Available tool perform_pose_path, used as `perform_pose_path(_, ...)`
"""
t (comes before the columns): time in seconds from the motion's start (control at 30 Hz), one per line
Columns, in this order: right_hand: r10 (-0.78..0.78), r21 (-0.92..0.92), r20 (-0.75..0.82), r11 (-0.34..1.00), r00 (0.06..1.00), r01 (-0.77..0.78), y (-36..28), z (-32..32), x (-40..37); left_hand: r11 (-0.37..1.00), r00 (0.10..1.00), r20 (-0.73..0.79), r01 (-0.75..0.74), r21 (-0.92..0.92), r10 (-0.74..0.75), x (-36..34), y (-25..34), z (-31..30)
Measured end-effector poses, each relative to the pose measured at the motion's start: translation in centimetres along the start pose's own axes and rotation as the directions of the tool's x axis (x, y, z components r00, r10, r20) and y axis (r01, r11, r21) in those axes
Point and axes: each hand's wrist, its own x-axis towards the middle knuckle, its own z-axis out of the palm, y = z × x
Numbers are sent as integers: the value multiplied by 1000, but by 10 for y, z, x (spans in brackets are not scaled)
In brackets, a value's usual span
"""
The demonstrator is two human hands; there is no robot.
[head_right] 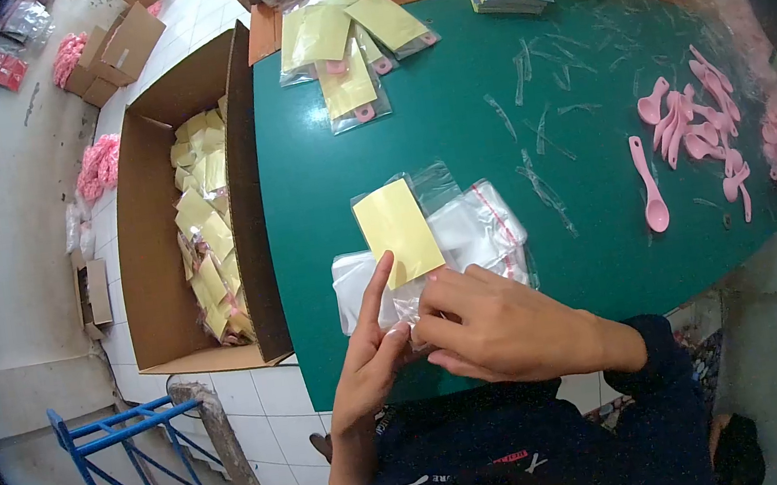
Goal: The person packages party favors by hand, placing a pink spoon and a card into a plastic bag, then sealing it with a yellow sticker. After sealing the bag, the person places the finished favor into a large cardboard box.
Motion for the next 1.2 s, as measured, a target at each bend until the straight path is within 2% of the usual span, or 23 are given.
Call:
perform_pose_path(0.2, -6, -73, -33, 997, 999, 3, -1, 8, 3, 996, 998, 35, -46, 81, 43, 1, -4, -5)
perform_pose_path(0.3, -12, -93, -33, 996, 999, 9, -3, 11, 4, 994, 1000, 30, -11, 111, 8, 0, -9, -9)
perform_pose_path(0.5, -84, -125, 21, 988, 996, 86, -2, 13, 4, 975, 991, -11, -132, 180, 136, 3, -15, -5)
perform_pose_path(0.77, -114, -230, 6, 967, 993, 113, 0, 14, 1, 972, 993, 29, -115, 204, 111, 3, -18, -6)
perform_pose_path(0.9, -100, -115, 11, 988, 995, 101, 7, 12, 0, 967, 999, 16, -38, 253, 35, 2, -12, -5)
perform_pose_path(0.97, -56, -25, 12, 998, 998, 56, 13, 5, -2, 967, 995, 1, -101, 235, 104, 5, -24, -8)
perform_pose_path(1.07, 15, 220, 42, 975, 999, -24, 21, -8, -7, 966, 990, -24, -130, 225, 139, 6, -25, -6)
perform_pose_path(1.1, 84, 327, 65, 940, 994, -100, 23, -16, -11, 966, 990, -33, -128, 224, 138, 5, -23, -5)
perform_pose_path(1.2, 57, 424, 4, 904, 998, -53, 50, -39, -27, 993, 997, 33, -79, 90, 76, 3, -19, -5)
